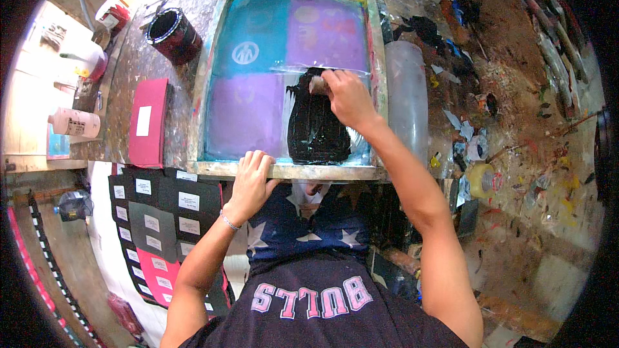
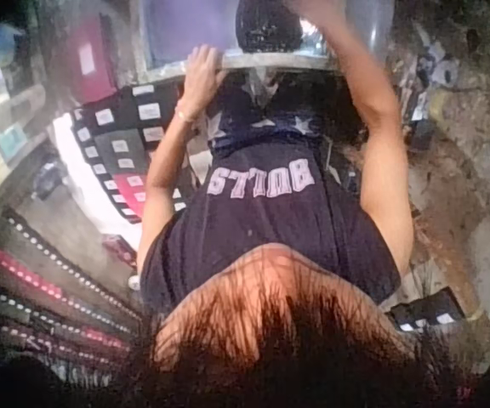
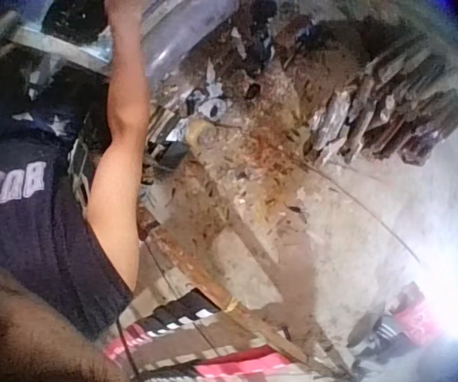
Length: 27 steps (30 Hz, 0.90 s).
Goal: The person performs screen printing by spreading black ink across a screen with a squeegee and pulling a printed item through the mesh. They then sit on the floor to mix ink in a can, adding liquid from a jug and stirring with a spoon before returning to the screen to continue printing.
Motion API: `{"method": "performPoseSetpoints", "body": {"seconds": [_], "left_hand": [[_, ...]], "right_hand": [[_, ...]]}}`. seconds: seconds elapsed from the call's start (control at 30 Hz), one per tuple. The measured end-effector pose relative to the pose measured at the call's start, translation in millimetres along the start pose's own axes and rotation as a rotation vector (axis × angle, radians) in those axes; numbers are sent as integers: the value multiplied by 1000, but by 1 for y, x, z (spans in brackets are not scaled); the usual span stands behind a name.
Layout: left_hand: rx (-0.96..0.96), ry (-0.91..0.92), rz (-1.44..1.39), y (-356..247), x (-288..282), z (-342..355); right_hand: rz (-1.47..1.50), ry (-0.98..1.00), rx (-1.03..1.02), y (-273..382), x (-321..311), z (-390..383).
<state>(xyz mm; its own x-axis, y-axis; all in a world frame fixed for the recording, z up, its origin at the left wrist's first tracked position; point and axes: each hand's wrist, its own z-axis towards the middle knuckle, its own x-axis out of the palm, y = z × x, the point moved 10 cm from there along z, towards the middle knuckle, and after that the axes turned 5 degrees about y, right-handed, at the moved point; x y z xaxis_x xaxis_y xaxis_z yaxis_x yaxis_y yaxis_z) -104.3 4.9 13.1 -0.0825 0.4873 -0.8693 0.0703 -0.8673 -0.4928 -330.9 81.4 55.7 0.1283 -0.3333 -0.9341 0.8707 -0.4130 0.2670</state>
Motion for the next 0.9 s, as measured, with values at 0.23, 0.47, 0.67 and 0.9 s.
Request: {"method": "performPoseSetpoints", "body": {"seconds": [0.23,0.47,0.67,0.9], "left_hand": [[3,-18,-3,-4,-4,-5],[64,-102,35,-22,-31,-5],[115,-148,56,-74,-181,28],[249,-833,-70,-98,-207,23]], "right_hand": [[161,104,-5,76,-5,-97],[64,69,-17,96,-25,-111],[-139,-339,-120,128,-160,-66],[-184,-327,122,109,-279,36]]}}
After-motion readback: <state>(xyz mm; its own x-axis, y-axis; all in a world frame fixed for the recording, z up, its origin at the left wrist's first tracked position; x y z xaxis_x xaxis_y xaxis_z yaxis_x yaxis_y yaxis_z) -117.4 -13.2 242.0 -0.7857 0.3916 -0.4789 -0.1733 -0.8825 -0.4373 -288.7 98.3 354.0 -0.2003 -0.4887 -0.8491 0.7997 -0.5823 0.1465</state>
